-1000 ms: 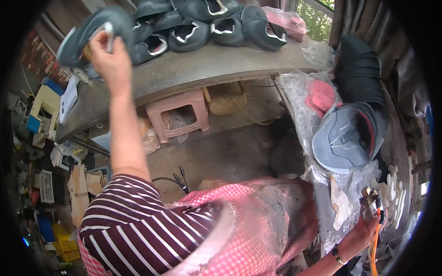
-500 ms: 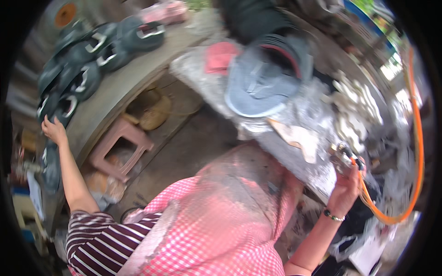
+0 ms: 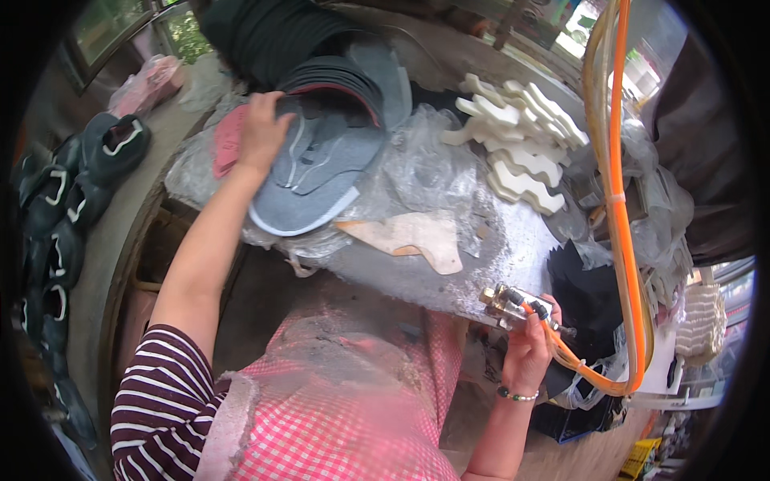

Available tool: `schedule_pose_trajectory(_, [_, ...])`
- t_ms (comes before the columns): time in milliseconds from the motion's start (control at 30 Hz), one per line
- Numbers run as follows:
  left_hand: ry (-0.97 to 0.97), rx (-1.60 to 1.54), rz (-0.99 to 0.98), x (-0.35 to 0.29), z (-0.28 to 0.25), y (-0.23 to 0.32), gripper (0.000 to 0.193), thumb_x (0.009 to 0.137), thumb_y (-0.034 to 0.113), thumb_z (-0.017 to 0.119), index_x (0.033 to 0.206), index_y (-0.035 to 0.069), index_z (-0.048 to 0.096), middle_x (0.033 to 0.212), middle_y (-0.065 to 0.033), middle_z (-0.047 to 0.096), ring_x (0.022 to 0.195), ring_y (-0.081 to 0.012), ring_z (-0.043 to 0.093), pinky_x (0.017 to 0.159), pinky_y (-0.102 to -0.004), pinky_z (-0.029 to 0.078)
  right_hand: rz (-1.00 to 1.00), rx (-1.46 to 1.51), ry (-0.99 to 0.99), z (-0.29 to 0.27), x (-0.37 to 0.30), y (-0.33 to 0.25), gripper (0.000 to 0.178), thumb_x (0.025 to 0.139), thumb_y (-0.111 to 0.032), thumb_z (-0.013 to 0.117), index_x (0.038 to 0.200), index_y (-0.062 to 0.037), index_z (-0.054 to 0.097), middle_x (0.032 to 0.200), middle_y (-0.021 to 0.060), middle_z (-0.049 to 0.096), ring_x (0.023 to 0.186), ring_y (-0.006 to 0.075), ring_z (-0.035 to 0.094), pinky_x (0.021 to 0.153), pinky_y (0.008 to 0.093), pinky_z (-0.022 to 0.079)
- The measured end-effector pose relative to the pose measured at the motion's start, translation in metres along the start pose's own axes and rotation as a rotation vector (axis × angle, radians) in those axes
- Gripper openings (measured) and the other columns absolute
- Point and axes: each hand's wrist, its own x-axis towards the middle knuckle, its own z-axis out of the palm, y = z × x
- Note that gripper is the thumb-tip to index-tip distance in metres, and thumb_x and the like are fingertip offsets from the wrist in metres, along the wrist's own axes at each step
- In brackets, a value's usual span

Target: The person repeatedly assembles slipper components by hand. They place a black insole onto a grey slipper sole, press it into place, and then attach a white foam insert to the top. The completed slipper is set aside, and the process is repeated with new components.

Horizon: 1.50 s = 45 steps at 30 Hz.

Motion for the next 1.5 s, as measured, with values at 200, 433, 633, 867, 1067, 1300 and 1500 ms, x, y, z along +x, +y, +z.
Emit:
schedule_pose_trajectory(200, [-0.024, 0.094, 0.157, -0.004, -0.006, -0.021, 0.032, 0.070, 0.008, 0.073, 0.098, 0.004, 0.058, 0.094, -0.0139, 0.055, 0.090, -0.0354, 0.056, 0.075, -0.0433, 0.047, 0.082, 0.077, 0.052, -0.006, 0.008, 0.009, 0.044, 0.085, -0.005, 0.061, 0.125, -0.0050, 0.044, 0.110, 0.0101, 0.058, 0.102, 0.0195, 0.058, 0.087, 0.0358, 0.049])
schedule_pose_trajectory(433, [0.113, 0.013, 0.505, 0.007, -0.043, 0.015, 0.019, 0.074, 0.004, 0.065, 0.090, 0.002, 0.055, 0.098, -0.0136, 0.057, 0.084, -0.0349, 0.056, 0.071, -0.0435, 0.047, 0.081, 0.074, -0.031, -0.006, 0.019, 0.019, 0.044, 0.087, -0.012, 0.062, 0.127, -0.0069, 0.043, 0.116, 0.0088, 0.059, 0.106, 0.0172, 0.058, 0.090, 0.0374, 0.049])
schedule_pose_trajectory(633, [-0.176, -0.656, -0.189, 0.002, -0.094, 0.078, 0.029, 0.091, 0.013, 0.053, 0.117, 0.002, 0.048, 0.078, -0.0116, 0.062, 0.065, -0.0203, 0.058, 0.063, -0.0342, 0.046, -0.023, 0.155, -0.279, -0.004, 0.004, -0.025, 0.064, 0.084, -0.028, 0.070, 0.133, -0.0056, 0.036, 0.130, 0.0155, 0.046, 0.128, 0.0328, 0.042, 0.104, 0.0443, 0.039])
schedule_pose_trajectory(867, [-0.252, -0.648, -0.151, -0.103, 0.028, 0.149, 0.029, 0.090, 0.011, 0.052, 0.116, -0.002, 0.050, 0.077, -0.0172, 0.062, 0.068, -0.0274, 0.060, 0.064, -0.0366, 0.046, -0.254, -0.096, -0.165, 0.059, 0.031, -0.043, 0.040, 0.088, -0.003, 0.058, 0.125, 0.0003, 0.044, 0.115, 0.0152, 0.056, 0.102, 0.0215, 0.061, 0.085, 0.0316, 0.053])
schedule_pose_trajectory(1067, [-0.557, -0.604, -0.106, -0.112, 0.013, 0.137, 0.033, 0.088, 0.013, 0.055, 0.114, -0.007, 0.052, 0.088, -0.0293, 0.061, 0.084, -0.0448, 0.059, 0.073, -0.0465, 0.046, -0.152, -0.611, -0.361, 0.040, 0.068, 0.019, 0.042, 0.082, -0.007, 0.068, 0.120, -0.0003, 0.050, 0.099, 0.0087, 0.065, 0.087, 0.0151, 0.065, 0.079, 0.0284, 0.054])
schedule_pose_trajectory(1300, [-0.519, -0.648, -0.007, -0.115, 0.006, 0.125, 0.037, 0.087, 0.012, 0.056, 0.116, -0.010, 0.053, 0.089, -0.0322, 0.060, 0.085, -0.0470, 0.058, 0.074, -0.0469, 0.046, -0.055, -0.398, -0.395, 0.094, 0.082, 0.027, 0.042, 0.081, -0.009, 0.071, 0.118, -0.0009, 0.053, 0.092, 0.0062, 0.068, 0.080, 0.0088, 0.065, 0.071, 0.0215, 0.051])
schedule_pose_trajectory(1500, [-0.478, -0.789, -0.072, -0.117, -0.008, 0.130, 0.039, 0.087, 0.014, 0.056, 0.118, -0.009, 0.053, 0.089, -0.0317, 0.061, 0.085, -0.0458, 0.059, 0.074, -0.0451, 0.047, 0.139, -0.538, -0.460, 0.075, 0.072, 0.005, 0.040, 0.081, -0.005, 0.070, 0.116, 0.0006, 0.052, 0.094, 0.0081, 0.068, 0.084, 0.0128, 0.066, 0.075, 0.0258, 0.054])
